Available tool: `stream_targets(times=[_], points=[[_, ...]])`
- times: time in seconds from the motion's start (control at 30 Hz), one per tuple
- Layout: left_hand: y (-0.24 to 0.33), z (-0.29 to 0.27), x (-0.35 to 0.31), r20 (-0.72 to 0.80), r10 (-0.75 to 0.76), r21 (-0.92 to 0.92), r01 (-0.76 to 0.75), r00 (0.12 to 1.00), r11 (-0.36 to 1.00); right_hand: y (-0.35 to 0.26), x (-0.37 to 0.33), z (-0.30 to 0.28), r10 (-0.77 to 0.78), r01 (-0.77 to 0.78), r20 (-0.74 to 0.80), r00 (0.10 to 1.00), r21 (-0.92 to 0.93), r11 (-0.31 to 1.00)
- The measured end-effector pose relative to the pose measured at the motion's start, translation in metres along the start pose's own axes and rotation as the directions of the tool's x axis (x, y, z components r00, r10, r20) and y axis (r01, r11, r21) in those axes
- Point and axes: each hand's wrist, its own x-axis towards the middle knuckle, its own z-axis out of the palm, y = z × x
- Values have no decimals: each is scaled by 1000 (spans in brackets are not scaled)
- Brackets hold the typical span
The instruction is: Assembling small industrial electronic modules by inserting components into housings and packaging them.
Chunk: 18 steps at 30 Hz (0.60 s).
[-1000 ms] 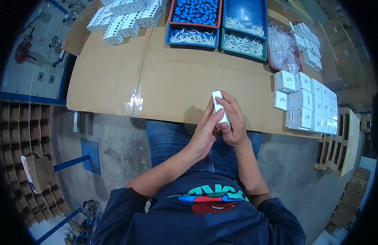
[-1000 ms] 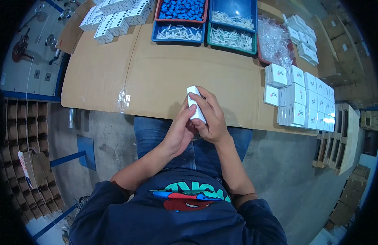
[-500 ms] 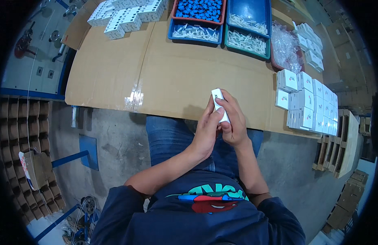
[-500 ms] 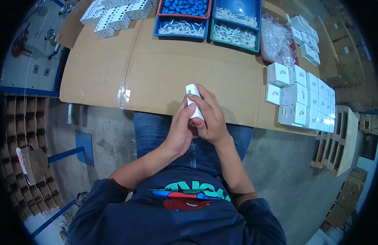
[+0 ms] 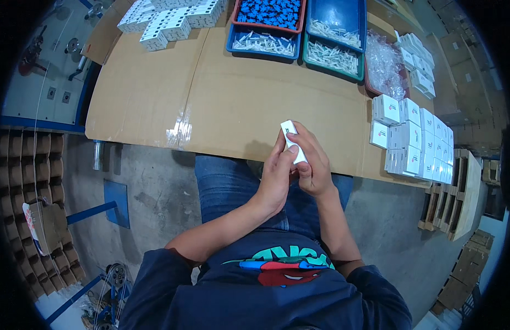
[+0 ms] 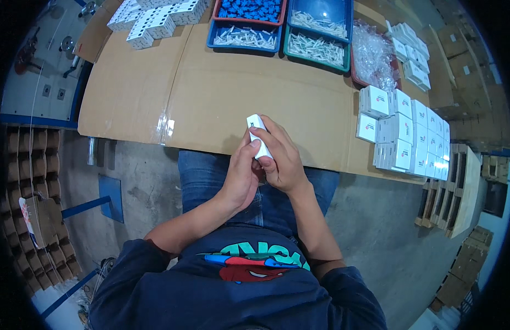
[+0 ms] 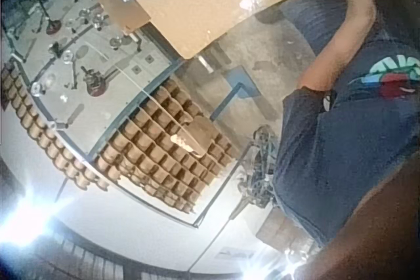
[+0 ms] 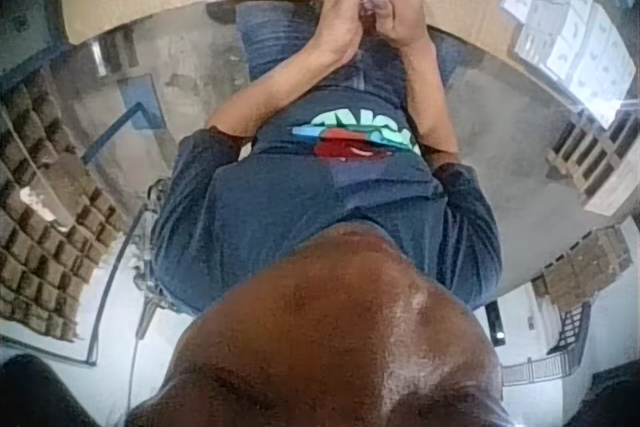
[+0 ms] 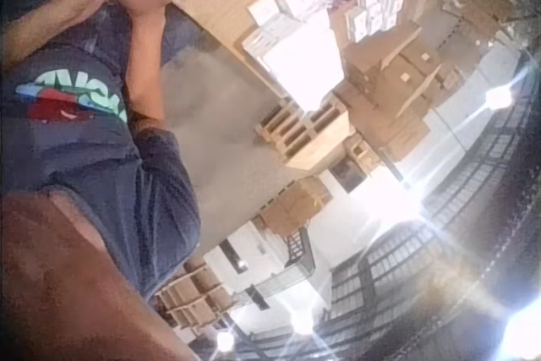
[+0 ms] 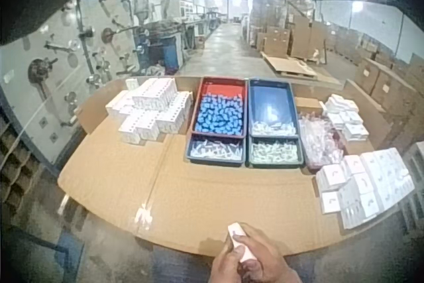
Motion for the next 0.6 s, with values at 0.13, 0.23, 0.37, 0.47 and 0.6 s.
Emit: stream_targets(times=[0.13,0.23,0.37,0.47,0.6], points=[[0,-1,1,4,7,-46,-6,1000,999,0,1,0,0,0,9,1000,1,1000],[-1,11,1,-68,34,-3,-34,997,999,1,-3,-1,32,-33,11,999,19,999],[-1,10,1,-67,21,41,-18,998,999,1,-3,-1,90,-90,2,996,41,995],[7,7,5,-41,-23,-10,22,999,1000,-1,2,-6,150,-151,13,989,51,987],[0,-7,16,64,12,101,-19,998,995,1,9,-9,210,-219,78,975,138,966]])
